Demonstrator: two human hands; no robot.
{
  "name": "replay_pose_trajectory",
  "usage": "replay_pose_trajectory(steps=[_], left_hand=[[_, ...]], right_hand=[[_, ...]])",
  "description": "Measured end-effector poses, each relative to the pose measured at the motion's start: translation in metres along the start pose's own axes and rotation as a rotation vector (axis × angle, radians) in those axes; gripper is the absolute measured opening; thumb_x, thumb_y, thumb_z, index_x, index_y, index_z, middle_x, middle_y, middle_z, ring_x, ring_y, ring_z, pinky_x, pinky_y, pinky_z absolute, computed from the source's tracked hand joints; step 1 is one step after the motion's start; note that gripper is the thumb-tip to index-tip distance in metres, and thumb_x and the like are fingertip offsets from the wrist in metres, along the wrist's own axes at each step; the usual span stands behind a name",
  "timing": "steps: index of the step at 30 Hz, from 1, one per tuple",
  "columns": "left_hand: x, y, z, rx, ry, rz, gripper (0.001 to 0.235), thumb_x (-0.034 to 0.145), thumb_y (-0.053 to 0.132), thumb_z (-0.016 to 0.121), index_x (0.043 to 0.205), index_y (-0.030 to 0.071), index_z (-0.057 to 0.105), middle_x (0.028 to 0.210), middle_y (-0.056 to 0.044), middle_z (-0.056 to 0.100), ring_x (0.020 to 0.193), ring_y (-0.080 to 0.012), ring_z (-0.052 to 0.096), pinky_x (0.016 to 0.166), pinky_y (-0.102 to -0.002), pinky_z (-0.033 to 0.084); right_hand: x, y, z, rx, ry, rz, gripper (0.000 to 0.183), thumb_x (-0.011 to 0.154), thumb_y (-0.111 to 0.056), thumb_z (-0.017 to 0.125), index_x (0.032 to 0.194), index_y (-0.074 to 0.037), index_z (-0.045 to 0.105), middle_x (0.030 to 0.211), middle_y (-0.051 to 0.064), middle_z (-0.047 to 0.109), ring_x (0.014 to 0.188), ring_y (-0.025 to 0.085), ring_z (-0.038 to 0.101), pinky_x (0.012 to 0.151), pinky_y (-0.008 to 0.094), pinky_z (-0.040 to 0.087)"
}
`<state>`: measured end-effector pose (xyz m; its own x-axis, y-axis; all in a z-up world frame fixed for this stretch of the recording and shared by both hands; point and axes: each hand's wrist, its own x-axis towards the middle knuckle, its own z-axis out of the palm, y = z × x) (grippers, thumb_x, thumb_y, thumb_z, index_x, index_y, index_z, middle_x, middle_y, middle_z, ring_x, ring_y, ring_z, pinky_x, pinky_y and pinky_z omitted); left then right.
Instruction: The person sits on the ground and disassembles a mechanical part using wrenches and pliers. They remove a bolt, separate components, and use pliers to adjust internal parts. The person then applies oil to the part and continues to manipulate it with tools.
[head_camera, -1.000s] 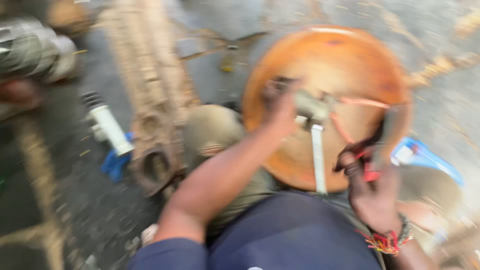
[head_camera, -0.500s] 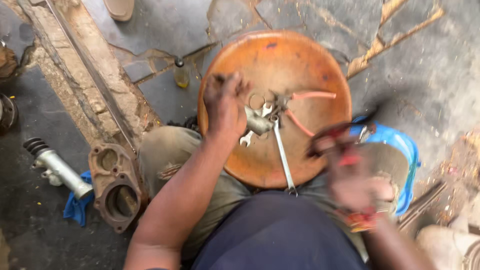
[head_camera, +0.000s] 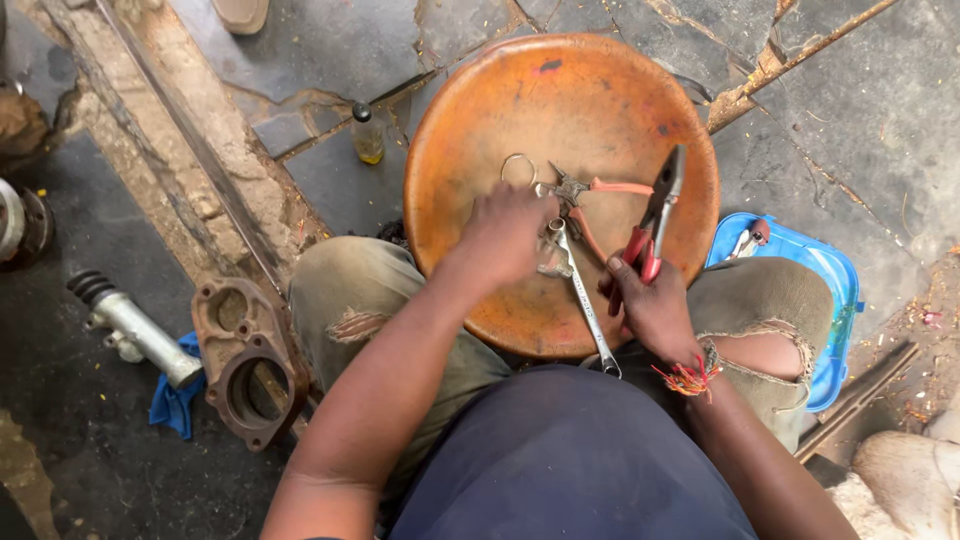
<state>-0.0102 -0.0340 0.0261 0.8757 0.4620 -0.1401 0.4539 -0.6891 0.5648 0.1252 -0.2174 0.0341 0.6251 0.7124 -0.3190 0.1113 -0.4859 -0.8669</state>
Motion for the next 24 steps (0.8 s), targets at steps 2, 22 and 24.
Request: replay_pose_trajectory(steps=[2, 22, 24], left_hand=[[-0.005, 0.003, 0.019, 0.253, 0.07, 0.111, 0.041, 0.072, 0.017, 0.084, 0.11, 0.009, 0.07, 0.117, -0.014, 0.065, 0.12, -0.0374, 0.052, 0.102, -0.062, 0.038], [0.018, -0.026, 0.006, -1.896, 0.215, -0.196, 0.047, 0.082, 0.028, 0.089, 0.106, -0.005, 0.067, 0.09, -0.013, 0.071, 0.075, -0.0203, 0.07, 0.066, -0.032, 0.061], [0.017, -0.03, 0.009, -1.958, 0.266, -0.244, 0.048, 0.085, 0.03, 0.09, 0.107, -0.005, 0.066, 0.09, -0.013, 0.069, 0.077, -0.0213, 0.069, 0.069, -0.034, 0.059]], right_hand=[[0.004, 0.006, -0.006, -0.035, 0.006, 0.083, 0.023, 0.101, -0.024, 0.06, 0.102, -0.001, 0.062, 0.077, 0.011, 0.067, 0.058, 0.019, 0.063, 0.046, 0.032, 0.047], [-0.002, -0.004, -0.028, 0.223, -0.153, -0.253, 0.042, 0.096, -0.01, 0.06, 0.135, -0.005, 0.046, 0.102, 0.0, 0.066, 0.078, 0.008, 0.061, 0.064, 0.024, 0.051], [-0.006, -0.004, -0.024, 0.198, -0.157, -0.179, 0.033, 0.099, -0.012, 0.061, 0.131, -0.004, 0.052, 0.087, 0.004, 0.061, 0.068, 0.01, 0.059, 0.057, 0.026, 0.048]])
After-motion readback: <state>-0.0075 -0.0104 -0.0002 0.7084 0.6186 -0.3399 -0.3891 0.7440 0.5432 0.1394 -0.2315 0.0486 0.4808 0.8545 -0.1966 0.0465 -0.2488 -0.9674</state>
